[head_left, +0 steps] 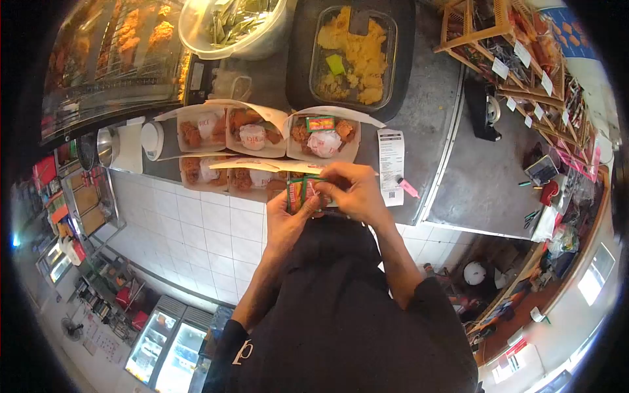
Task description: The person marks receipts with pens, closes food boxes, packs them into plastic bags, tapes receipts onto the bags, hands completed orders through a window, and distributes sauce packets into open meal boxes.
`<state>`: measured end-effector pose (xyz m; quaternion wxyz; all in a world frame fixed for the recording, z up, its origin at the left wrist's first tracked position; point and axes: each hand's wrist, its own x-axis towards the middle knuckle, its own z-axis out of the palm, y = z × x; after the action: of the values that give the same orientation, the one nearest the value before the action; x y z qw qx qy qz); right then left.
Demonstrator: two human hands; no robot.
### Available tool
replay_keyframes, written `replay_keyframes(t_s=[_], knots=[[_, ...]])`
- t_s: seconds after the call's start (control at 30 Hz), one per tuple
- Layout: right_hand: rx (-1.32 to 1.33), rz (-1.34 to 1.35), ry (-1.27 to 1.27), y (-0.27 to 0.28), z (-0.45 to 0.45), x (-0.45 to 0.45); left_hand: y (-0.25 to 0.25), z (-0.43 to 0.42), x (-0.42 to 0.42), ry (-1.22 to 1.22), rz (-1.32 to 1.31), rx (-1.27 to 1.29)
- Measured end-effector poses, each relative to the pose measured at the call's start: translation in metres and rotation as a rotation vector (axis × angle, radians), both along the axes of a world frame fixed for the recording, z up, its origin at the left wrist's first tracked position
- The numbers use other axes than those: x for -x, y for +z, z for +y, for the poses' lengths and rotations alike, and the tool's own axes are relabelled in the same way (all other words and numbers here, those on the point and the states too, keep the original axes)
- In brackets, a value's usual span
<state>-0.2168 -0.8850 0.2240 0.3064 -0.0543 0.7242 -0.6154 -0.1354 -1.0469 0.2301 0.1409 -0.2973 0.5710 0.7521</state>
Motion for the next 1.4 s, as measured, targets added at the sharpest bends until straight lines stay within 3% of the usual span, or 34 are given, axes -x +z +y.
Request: replay_keyframes(t_s=[0.13, 0.23, 0.27, 0.3, 0.37, 0.43, 0.47, 0.53, 0.6, 0.7, 0.8, 0.9, 1.07, 1.27, 1.4], knots=[[0.147, -0.29, -0.368, -0.03, 0.018, 0.014, -0.009, -0.004, -0.001, 0.11, -0.02, -0.054], [0.149, -0.203, -0.459, -0.063, 0.007, 0.029, -0.012, -0.024, -0.003, 0.171, -0.047, 0.004], [0.037, -0.217, -0.398, -0.09, 0.012, 0.028, -0.014, -0.027, -0.003, 0.181, -0.046, -0.02], [-0.234, 0.236, -0.305, -0.124, 0.023, 0.019, 0.001, -0.021, 0.004, 0.195, -0.036, 0.041], [-0.261, 0.235, -0.406, -0.094, 0.052, 0.032, 0.001, -0.022, -0.001, 0.29, 0.009, 0.086], [0.036, 0.009, -0.753, -0.071, 0.109, 0.064, 0.007, -0.027, -0.005, 0.226, 0.033, 0.04], [-0.334, 0.288, -0.797, -0.072, 0.15, 0.084, 0.007, -0.03, -0.009, 0.165, 0.008, 0.066], [-0.545, 0.535, -1.04, -0.087, 0.223, 0.141, 0.004, -0.029, -0.016, 0.134, -0.048, 0.024], [-0.678, 0.776, -0.954, -0.116, 0.271, 0.202, -0.001, -0.029, -0.024, 0.114, -0.112, -0.017], [-0.975, 1.067, -0.617, -0.159, 0.284, 0.281, -0.004, -0.019, -0.031, 0.127, -0.232, -0.011], [-0.931, 1.013, -0.319, -0.183, 0.292, 0.338, 0.004, -0.011, -0.03, 0.199, -0.277, 0.053], [-1.037, 0.937, -0.222, -0.231, 0.311, 0.379, 0.011, -0.008, -0.03, 0.278, -0.288, 0.083], [-1.097, 0.836, -0.212, -0.255, 0.334, 0.377, 0.014, -0.002, -0.03, 0.393, -0.357, 0.108], [-1.251, 0.779, -0.365, -0.277, 0.324, 0.368, 0.005, 0.006, -0.028, 0.361, -0.364, 0.037], [-1.443, 0.907, -0.37, -0.276, 0.307, 0.37, 0.015, 0.003, -0.027, 0.363, -0.326, 0.05]])
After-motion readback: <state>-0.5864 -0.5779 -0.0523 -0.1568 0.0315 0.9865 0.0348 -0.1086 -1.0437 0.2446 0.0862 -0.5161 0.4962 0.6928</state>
